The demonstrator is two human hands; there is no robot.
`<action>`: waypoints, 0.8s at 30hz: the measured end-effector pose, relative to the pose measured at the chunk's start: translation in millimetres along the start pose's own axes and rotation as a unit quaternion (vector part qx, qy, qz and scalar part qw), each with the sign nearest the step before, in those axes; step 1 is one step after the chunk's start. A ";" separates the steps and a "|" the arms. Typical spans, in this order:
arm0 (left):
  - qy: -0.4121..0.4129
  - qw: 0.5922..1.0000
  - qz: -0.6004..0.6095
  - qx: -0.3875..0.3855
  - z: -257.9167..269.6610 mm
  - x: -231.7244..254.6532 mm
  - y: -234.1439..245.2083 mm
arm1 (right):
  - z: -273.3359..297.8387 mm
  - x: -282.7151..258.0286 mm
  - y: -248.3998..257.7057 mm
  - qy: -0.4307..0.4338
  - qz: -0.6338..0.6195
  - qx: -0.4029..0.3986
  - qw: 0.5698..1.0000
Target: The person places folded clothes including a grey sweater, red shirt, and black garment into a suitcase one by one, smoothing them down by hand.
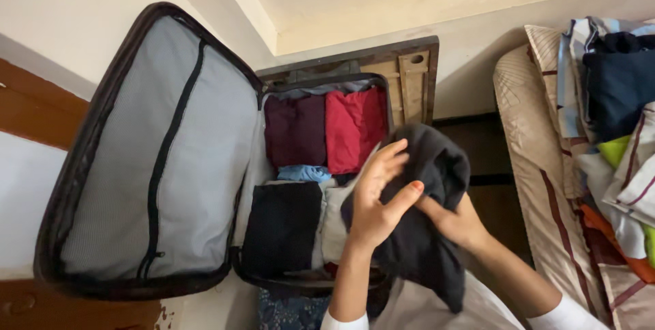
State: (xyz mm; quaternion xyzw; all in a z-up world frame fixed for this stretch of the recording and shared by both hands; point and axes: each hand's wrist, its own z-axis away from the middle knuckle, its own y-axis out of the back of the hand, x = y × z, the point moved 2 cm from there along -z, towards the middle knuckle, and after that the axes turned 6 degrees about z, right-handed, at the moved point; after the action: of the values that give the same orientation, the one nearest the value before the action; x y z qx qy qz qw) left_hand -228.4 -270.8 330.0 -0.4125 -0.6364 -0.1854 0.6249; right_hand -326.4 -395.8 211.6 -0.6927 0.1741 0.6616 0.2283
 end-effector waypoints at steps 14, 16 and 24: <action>0.009 0.948 0.206 0.242 96.1 -83.5 127.5 | -6.9 -83.2 13.1 -0.182 -0.129 0.051 0.973; -0.016 0.967 0.152 0.203 83.8 -94.9 124.4 | -9.8 -104.4 6.7 -0.170 -0.123 0.042 0.977; 0.003 0.963 0.238 0.124 39.2 -117.2 59.4 | -1.2 -171.9 -16.3 -0.253 -0.313 0.028 0.915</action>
State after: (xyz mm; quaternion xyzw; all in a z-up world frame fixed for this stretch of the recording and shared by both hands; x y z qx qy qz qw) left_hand -222.8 -240.6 196.4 -0.4708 -0.5363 0.0477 0.6989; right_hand -327.5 -393.3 384.3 -0.5148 -0.0969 0.7040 0.4796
